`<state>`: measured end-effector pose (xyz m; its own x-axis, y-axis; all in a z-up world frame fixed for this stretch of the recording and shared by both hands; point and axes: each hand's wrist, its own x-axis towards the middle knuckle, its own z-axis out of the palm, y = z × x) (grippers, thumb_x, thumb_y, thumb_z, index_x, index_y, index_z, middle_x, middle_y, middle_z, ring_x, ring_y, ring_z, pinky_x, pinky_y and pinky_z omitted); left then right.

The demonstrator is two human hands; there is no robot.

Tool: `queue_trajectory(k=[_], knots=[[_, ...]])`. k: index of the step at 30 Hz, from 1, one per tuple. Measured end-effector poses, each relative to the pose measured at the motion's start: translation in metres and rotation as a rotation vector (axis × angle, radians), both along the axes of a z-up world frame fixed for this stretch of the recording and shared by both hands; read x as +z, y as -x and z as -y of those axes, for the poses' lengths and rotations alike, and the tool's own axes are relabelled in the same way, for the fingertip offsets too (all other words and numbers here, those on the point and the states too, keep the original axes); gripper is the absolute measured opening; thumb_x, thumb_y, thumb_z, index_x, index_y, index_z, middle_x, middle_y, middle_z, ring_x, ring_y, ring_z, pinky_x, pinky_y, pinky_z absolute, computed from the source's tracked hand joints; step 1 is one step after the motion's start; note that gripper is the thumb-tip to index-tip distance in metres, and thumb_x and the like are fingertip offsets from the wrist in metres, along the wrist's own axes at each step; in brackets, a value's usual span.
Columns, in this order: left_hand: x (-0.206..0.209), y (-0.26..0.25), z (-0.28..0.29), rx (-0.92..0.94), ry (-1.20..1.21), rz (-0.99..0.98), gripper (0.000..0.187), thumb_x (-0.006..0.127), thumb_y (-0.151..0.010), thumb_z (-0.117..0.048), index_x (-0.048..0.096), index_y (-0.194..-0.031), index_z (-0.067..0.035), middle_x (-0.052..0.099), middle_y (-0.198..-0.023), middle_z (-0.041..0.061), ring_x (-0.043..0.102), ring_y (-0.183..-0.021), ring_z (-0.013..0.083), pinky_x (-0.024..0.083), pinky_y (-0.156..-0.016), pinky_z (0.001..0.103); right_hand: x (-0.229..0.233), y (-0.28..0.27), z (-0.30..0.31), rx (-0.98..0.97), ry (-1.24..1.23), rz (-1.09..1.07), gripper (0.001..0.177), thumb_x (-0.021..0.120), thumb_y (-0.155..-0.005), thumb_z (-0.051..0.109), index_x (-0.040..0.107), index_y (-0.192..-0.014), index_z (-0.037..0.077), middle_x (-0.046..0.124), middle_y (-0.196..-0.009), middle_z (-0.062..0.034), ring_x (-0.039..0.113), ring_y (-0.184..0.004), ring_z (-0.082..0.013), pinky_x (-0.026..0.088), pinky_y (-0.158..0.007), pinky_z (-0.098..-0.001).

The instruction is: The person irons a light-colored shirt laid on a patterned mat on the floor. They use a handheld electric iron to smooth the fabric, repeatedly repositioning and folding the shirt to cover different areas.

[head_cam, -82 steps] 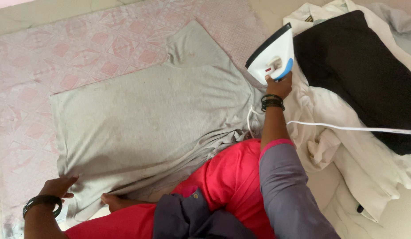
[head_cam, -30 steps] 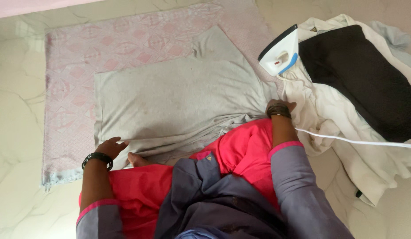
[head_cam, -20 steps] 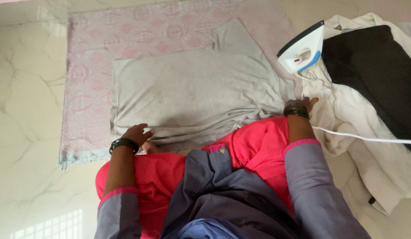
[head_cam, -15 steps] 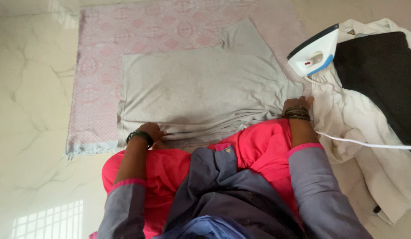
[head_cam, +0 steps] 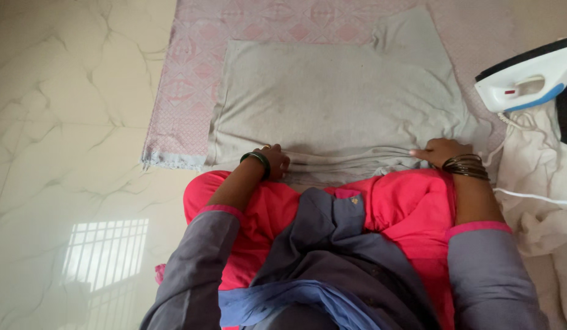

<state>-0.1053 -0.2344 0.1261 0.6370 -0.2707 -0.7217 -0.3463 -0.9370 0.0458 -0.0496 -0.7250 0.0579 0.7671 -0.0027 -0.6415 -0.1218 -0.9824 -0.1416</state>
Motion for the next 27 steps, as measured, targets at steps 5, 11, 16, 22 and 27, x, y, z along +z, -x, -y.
queue_trajectory(k=[5,11,16,22,27], knots=[[-0.01,-0.005,0.009,0.035,-0.19,-0.062,0.053,0.071,-0.087,-0.031,0.063,-0.139,-0.037,0.041,-0.154,0.006,0.045,-0.14,0.0358,0.047,-0.109,0.053,0.006,0.005,-0.02,0.163,-0.022,0.039,0.068,0.085,-0.069,0.055,0.068,-0.122,0.016,0.073,-0.123,-0.0118,0.069,-0.116,-0.0302,0.053,-0.101,-0.0426],[-0.002,-0.015,-0.006,0.169,0.058,0.115,0.044,0.07,-0.088,-0.041,0.07,-0.13,-0.028,0.053,-0.143,0.01,0.055,-0.13,0.0372,0.049,-0.108,0.045,0.02,0.005,-0.025,0.023,-0.022,0.375,0.029,0.07,-0.086,0.029,0.075,-0.114,0.022,0.074,-0.121,-0.0115,0.069,-0.109,-0.0359,0.054,-0.093,-0.0486],[0.013,-0.026,-0.015,0.418,0.21,0.453,0.035,0.069,-0.091,-0.041,0.074,-0.118,-0.019,0.061,-0.134,0.008,0.06,-0.122,0.0345,0.053,-0.098,0.048,0.03,0.006,-0.024,-0.311,-0.321,0.965,0.022,0.066,-0.1,0.026,0.068,-0.114,0.009,0.074,-0.1,-0.0173,0.07,-0.095,-0.0391,0.054,-0.083,-0.0498],[0.022,-0.034,-0.008,0.343,0.171,0.557,0.038,0.081,-0.081,-0.041,0.073,-0.103,-0.011,0.07,-0.116,0.01,0.062,-0.12,0.033,0.055,-0.094,0.047,0.039,0.004,-0.029,-0.357,-0.351,0.678,0.024,0.059,-0.102,0.026,0.066,-0.119,0.011,0.076,-0.08,-0.015,0.073,-0.087,-0.0329,0.054,-0.083,-0.0458],[0.014,-0.034,-0.012,0.278,0.058,0.442,0.049,0.082,-0.082,-0.034,0.062,-0.12,-0.012,0.07,-0.115,0.012,0.062,-0.119,0.0338,0.056,-0.089,0.049,0.039,0.003,-0.031,-0.205,-0.304,0.41,0.034,0.062,-0.096,0.026,0.065,-0.126,0.01,0.077,-0.074,-0.0135,0.074,-0.085,-0.0282,0.053,-0.085,-0.0408]])
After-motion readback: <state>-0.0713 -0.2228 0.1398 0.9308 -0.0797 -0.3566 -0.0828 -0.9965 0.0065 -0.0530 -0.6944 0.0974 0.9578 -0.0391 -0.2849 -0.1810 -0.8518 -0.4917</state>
